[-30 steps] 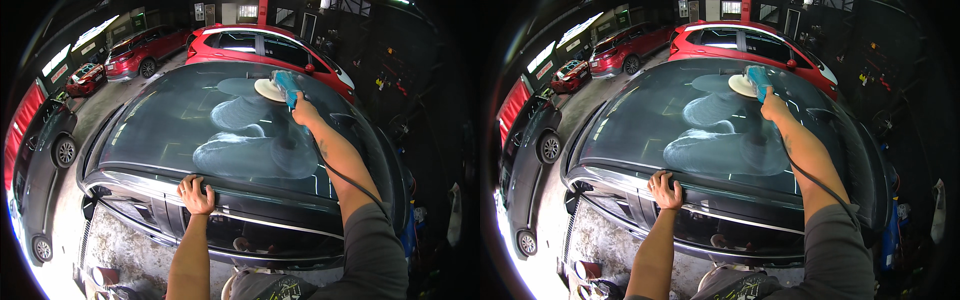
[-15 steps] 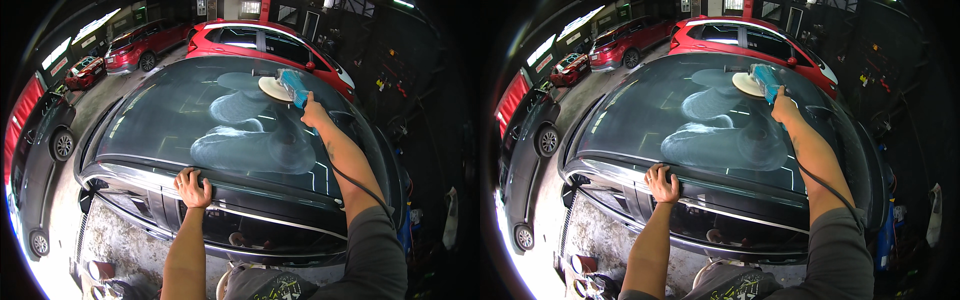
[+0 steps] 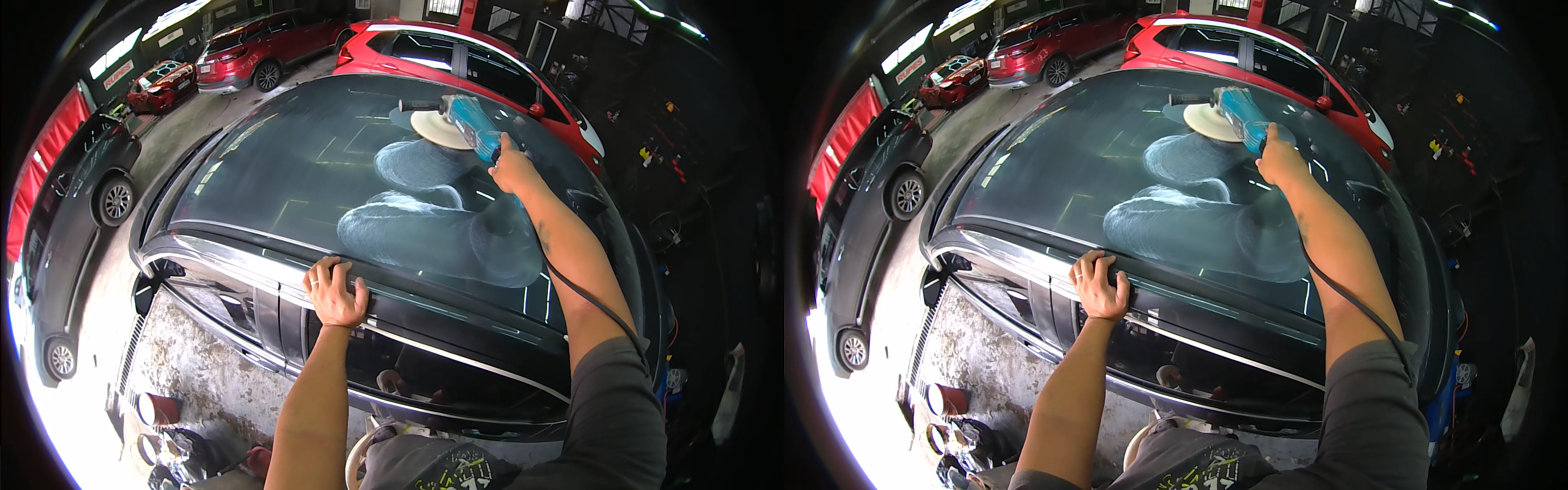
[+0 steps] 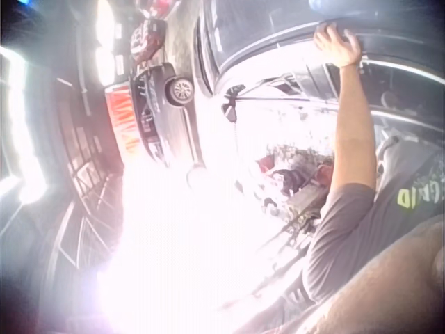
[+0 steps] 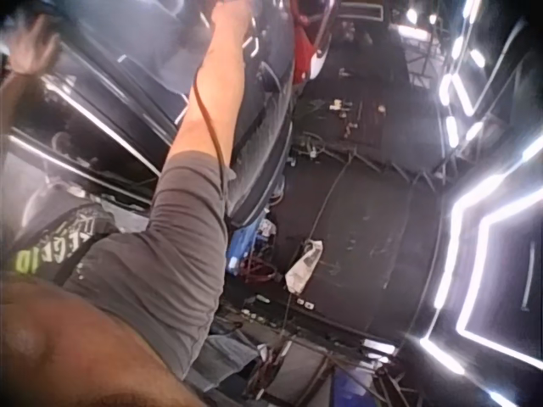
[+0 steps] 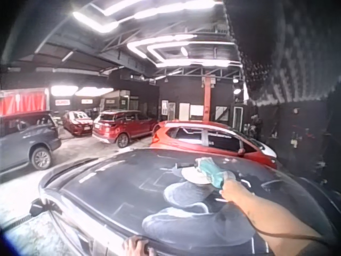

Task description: The person applies a white compound to the roof of a dark-colored car using a foam applicator. They then use a teal electric polishing machine to buff the compound across the roof surface in circular and linear motions.

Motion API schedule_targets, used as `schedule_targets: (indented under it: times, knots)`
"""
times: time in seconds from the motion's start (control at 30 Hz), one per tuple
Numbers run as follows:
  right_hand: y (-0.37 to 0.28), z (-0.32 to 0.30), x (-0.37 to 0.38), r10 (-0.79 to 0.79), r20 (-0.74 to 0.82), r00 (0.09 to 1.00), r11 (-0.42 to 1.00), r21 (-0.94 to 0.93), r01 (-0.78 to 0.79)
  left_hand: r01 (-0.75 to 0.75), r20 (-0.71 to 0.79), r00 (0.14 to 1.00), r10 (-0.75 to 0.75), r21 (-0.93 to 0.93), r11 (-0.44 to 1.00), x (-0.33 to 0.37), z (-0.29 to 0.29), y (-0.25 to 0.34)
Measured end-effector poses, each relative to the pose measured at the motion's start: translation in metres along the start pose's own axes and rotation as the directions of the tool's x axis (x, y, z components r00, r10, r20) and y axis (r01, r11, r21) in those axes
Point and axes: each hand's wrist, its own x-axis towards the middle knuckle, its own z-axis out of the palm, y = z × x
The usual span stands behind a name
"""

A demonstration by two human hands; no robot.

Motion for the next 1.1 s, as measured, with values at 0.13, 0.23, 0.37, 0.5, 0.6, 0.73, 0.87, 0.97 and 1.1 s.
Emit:
schedule_targets:
  times: [0.13, 0.23, 0.37, 0.5, 0.6, 0.73, 0.87, 0.97, 1.1]
  knots:
    - [-0.024, 0.002, 0.002, -0.056, 0.012, 0.998, 0.998, 0.009, 0.056, 0.007, -0.001, 1.0, -0.007, -0.013, 1.0, 0.0, 0.0, 0.001]
    - [-0.047, 0.005, 0.002, -0.062, 0.034, 0.997, 0.998, 0.009, 0.062, 0.002, -0.001, 1.0, -0.002, -0.006, 1.0, 0.0, -0.001, -0.001]
    - [-0.062, 0.013, 0.006, -0.1, 0.024, 0.995, 0.995, 0.006, 0.1, -0.005, -0.005, 1.0, 0.005, -0.008, 1.0, -0.001, 0.0, 0.0]
    - [-0.079, 0.011, 0.004, -0.119, 0.077, 0.99, 0.993, 0.013, 0.119, -0.007, -0.006, 1.0, 0.007, 0.001, 1.0, 0.0, 0.002, -0.004]
    - [-0.074, 0.011, 0.002, -0.134, 0.079, 0.988, 0.991, 0.01, 0.134, -0.006, -0.007, 1.0, 0.006, 0.004, 1.0, -0.001, 0.003, -0.004]
    - [-0.063, 0.003, -0.005, -0.08, 0.074, 0.994, 0.996, -0.029, 0.082, 0.0, -0.005, 1.0, 0.0, -0.003, 1.0, -0.002, 0.002, -0.002]
    - [-0.043, -0.015, -0.021, -0.032, 0.149, 0.988, 0.999, 0.035, 0.027, -0.005, -0.009, 1.0, 0.005, -0.001, 1.0, -0.001, 0.0, -0.002]
    - [-0.013, -0.019, -0.033, 0.01, 0.163, 0.987, 0.999, 0.035, -0.016, -0.012, -0.017, 1.0, 0.011, -0.009, 1.0, 0.0, 0.002, 0.0]
    - [0.011, -0.034, -0.058, 0.037, 0.131, 0.991, 0.998, 0.036, -0.042, -0.01, -0.014, 1.0, 0.01, -0.004, 1.0, 0.001, 0.0, 0.001]
